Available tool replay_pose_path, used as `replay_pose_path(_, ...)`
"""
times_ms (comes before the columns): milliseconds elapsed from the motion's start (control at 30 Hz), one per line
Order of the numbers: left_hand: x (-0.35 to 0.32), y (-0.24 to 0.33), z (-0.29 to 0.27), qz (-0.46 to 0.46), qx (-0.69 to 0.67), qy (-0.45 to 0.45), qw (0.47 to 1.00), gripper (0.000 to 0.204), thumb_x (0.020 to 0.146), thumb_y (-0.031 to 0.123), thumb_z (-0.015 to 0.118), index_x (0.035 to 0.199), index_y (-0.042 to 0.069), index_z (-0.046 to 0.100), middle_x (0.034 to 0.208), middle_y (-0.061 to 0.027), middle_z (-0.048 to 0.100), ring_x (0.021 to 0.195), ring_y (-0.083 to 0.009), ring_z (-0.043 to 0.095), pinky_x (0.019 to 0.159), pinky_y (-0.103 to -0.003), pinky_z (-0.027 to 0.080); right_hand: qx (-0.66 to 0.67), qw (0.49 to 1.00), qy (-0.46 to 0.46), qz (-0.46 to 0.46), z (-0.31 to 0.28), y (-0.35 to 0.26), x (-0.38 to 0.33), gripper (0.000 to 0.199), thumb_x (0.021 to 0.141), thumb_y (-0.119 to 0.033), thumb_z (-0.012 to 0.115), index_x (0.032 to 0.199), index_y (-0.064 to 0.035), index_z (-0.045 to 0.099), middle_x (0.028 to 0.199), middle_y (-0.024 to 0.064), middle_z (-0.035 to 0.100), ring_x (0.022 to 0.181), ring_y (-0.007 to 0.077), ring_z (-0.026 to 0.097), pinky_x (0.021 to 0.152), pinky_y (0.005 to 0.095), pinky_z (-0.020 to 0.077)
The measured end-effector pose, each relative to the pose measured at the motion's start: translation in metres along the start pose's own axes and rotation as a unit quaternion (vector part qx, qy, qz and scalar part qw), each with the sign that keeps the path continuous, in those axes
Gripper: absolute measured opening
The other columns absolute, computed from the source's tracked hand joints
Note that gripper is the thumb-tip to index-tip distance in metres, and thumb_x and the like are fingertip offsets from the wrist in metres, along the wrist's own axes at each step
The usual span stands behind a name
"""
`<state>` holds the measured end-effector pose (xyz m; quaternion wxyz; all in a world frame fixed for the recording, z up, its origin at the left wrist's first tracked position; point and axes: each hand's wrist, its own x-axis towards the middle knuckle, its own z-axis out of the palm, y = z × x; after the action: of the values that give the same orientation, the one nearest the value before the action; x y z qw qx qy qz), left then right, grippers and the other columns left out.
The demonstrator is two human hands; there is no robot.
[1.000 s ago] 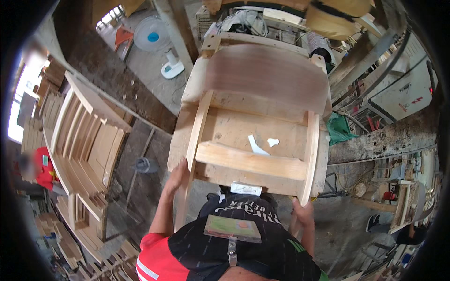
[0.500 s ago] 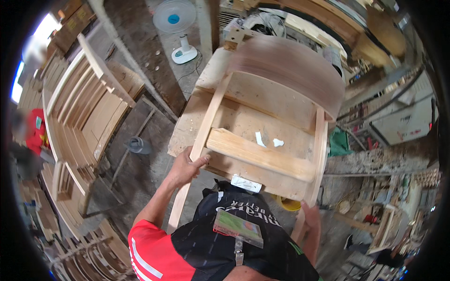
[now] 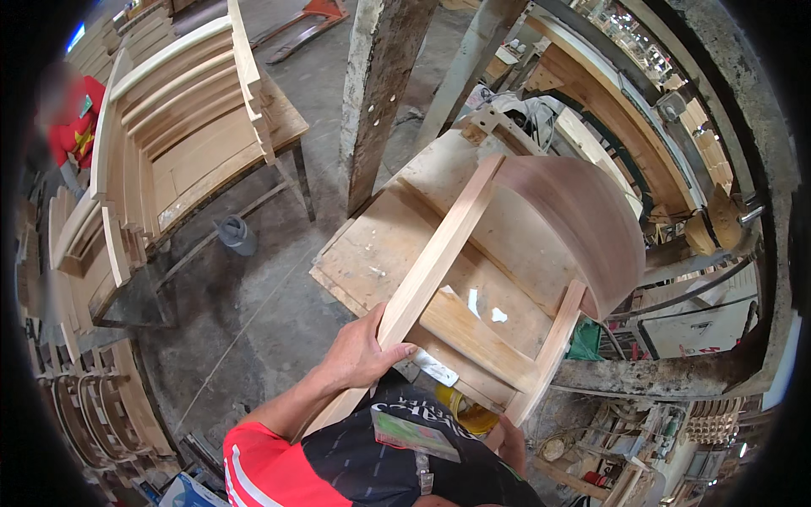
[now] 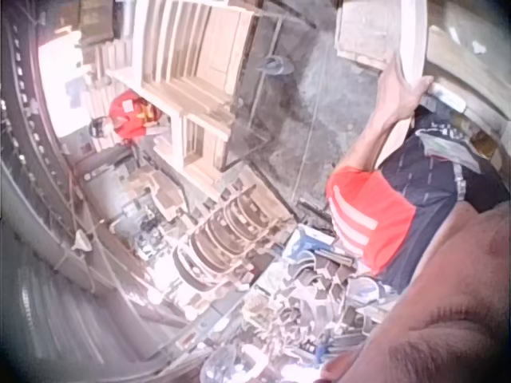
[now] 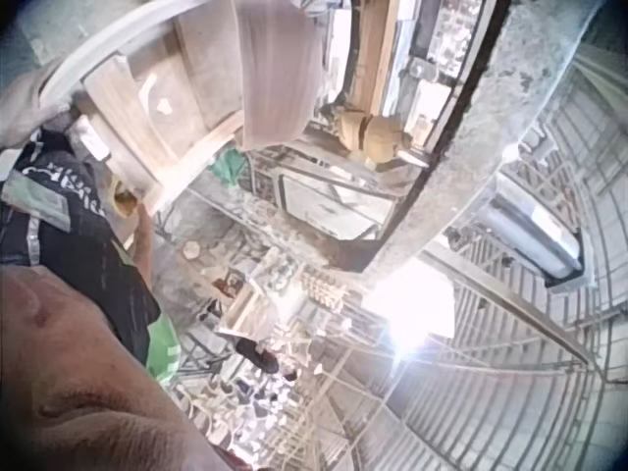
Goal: The person assembles wooden chair frames by hand, repeatedly picking up frames, inserting curved backrest pieces, and placing completed units onto a nearby stack. The worker handles multiple chair frames and backrests in a repetitive assembly sequence.
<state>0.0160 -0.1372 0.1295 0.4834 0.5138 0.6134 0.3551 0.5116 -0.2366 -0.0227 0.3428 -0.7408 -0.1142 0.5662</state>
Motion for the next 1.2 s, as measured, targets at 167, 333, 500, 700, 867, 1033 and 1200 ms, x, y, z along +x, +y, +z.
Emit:
replay_pose_path(167,0.002,-0.004,-0.002,0.018,-0.007,-0.006,1.000,0.075,0.082,0.035,0.082,0.142,0.000,0.052,0.121,-0.0293,0.069,0.115,-0.0436,0.068,0.098,-0.047,0.053,0.032,0.997,0.005,-0.067,0.022,0.010,-0.005,0.045,0.088,-0.022,0.083,0.122,-0.0008,0.062,0.088,0.0072,0.065,0.070,0.0228,0.066,0.061,0.0378,0.0564)
replay_pose_path(333,-0.001,-0.012,-0.004,0.040,0.000,-0.001,0.999,0.077,0.081,0.031,0.084,0.144,0.001,0.051,0.122,-0.0287,0.069,0.115,-0.0428,0.068,0.097,-0.045,0.053,0.029,0.985,0.030,-0.165,0.040,0.019,-0.025,0.040,0.089,-0.023,0.081,0.119,-0.0018,0.064,0.084,0.0048,0.065,0.067,0.0197,0.065,0.057,0.0354,0.0527)
replay_pose_path(500,-0.018,-0.017,-0.016,0.033,-0.009,-0.017,0.999,0.077,0.080,0.030,0.085,0.144,0.002,0.052,0.121,-0.0262,0.070,0.113,-0.0391,0.069,0.097,-0.044,0.053,0.012,0.986,0.087,-0.143,0.043,0.048,-0.038,0.033,0.090,-0.024,0.080,0.111,-0.0021,0.068,0.079,0.0047,0.065,0.064,0.0178,0.064,0.056,0.0341,0.0515)
replay_pose_path(700,-0.057,-0.031,-0.033,0.038,0.000,-0.032,0.999,0.077,0.079,0.032,0.086,0.142,0.002,0.053,0.119,-0.0216,0.070,0.109,-0.0330,0.068,0.096,-0.041,0.052,-0.017,0.984,0.110,-0.140,0.041,0.101,-0.055,0.026,0.091,-0.022,0.078,0.102,0.0001,0.071,0.083,0.0063,0.068,0.067,0.0175,0.065,0.058,0.0345,0.0505)
replay_pose_path(867,-0.098,-0.044,-0.047,0.082,0.036,-0.023,0.996,0.080,0.077,0.032,0.088,0.143,0.003,0.053,0.120,-0.0165,0.069,0.105,-0.0251,0.067,0.095,-0.037,0.051,0.005,0.978,0.118,-0.172,0.053,0.138,-0.078,0.027,0.091,-0.021,0.078,0.102,0.0017,0.071,0.082,0.0072,0.068,0.066,0.0197,0.065,0.057,0.0359,0.0507)
replay_pose_path(1033,-0.148,-0.047,-0.062,0.082,0.036,-0.044,0.995,0.080,0.077,0.032,0.088,0.143,0.003,0.053,0.118,-0.0176,0.069,0.105,-0.0258,0.067,0.095,-0.037,0.051,0.057,0.976,0.157,-0.141,0.053,0.190,-0.107,0.029,0.092,-0.019,0.078,0.107,0.0031,0.068,0.079,0.0083,0.067,0.062,0.0216,0.065,0.056,0.0365,0.0531)
replay_pose_path(1200,-0.203,-0.064,-0.081,0.097,0.060,-0.075,0.991,0.081,0.078,0.040,0.088,0.142,0.004,0.053,0.121,-0.0219,0.068,0.112,-0.0398,0.067,0.096,-0.042,0.052,0.105,0.963,0.205,-0.138,0.061,0.260,-0.152,0.025,0.094,-0.016,0.076,0.108,0.0033,0.067,0.077,0.0090,0.066,0.060,0.0211,0.065,0.055,0.0359,0.0553)
